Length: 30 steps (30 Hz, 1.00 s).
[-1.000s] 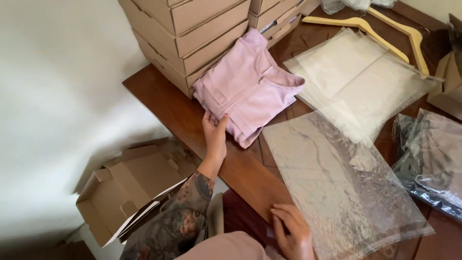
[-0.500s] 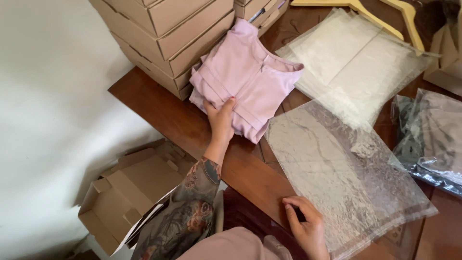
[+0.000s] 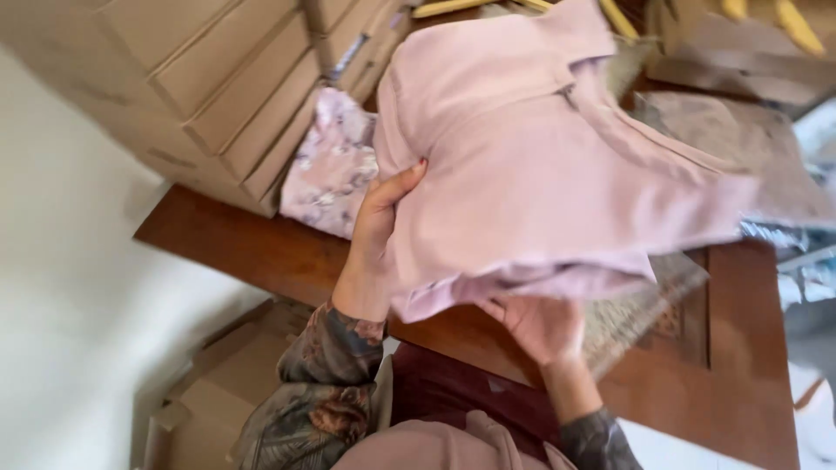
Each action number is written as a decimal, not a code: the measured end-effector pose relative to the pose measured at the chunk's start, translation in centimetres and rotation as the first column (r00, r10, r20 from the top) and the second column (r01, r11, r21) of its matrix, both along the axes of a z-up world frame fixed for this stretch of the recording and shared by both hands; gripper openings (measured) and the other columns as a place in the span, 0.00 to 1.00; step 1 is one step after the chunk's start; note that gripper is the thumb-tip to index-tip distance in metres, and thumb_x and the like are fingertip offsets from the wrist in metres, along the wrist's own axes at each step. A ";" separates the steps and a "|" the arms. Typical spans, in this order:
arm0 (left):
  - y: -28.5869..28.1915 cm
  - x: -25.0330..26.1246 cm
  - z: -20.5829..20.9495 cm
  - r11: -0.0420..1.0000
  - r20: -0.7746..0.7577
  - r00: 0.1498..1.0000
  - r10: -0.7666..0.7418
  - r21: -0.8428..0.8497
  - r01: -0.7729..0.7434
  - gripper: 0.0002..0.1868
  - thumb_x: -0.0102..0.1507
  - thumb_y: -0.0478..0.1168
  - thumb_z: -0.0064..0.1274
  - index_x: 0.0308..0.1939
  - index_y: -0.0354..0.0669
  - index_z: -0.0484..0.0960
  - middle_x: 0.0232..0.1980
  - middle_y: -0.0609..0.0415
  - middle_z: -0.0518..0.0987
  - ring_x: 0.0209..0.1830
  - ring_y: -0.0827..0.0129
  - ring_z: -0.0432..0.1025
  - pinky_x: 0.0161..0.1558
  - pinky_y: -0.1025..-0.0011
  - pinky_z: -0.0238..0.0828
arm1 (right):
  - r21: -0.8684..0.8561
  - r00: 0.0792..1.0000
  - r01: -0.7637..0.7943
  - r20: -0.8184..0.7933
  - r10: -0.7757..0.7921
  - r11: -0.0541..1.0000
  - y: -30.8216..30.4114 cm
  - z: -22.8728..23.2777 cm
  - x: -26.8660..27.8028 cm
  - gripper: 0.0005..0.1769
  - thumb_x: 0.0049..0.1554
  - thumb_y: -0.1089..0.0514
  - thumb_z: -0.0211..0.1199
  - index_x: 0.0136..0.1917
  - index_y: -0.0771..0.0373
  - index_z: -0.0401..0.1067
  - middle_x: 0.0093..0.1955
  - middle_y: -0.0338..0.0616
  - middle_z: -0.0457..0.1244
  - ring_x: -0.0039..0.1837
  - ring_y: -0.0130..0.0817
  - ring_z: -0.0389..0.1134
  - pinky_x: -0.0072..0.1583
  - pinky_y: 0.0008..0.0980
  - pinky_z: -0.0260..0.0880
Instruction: Folding clothes and placing them into individual plastic packaging bags.
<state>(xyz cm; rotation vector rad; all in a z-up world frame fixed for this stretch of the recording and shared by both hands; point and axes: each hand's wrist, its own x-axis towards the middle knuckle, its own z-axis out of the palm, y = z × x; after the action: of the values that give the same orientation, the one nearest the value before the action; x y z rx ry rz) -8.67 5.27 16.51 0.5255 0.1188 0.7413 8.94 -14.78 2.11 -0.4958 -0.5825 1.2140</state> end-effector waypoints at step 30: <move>-15.5 18.2 -17.5 -0.125 -0.429 0.832 0.352 0.859 0.496 0.18 0.60 0.49 0.63 0.46 0.43 0.82 0.73 0.37 0.68 0.79 0.33 0.49 0.74 0.32 0.34 | -0.056 0.307 0.929 0.672 -0.674 0.367 -25.0 -14.3 7.7 0.24 0.66 0.50 0.56 0.69 0.67 0.69 0.65 0.58 0.64 0.67 0.45 0.67 0.69 0.46 0.67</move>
<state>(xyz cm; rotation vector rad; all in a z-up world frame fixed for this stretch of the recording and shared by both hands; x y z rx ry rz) 9.56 -10.22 -0.98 2.3991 0.0156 0.3381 16.68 -39.77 -12.22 -1.4030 -0.3917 0.0847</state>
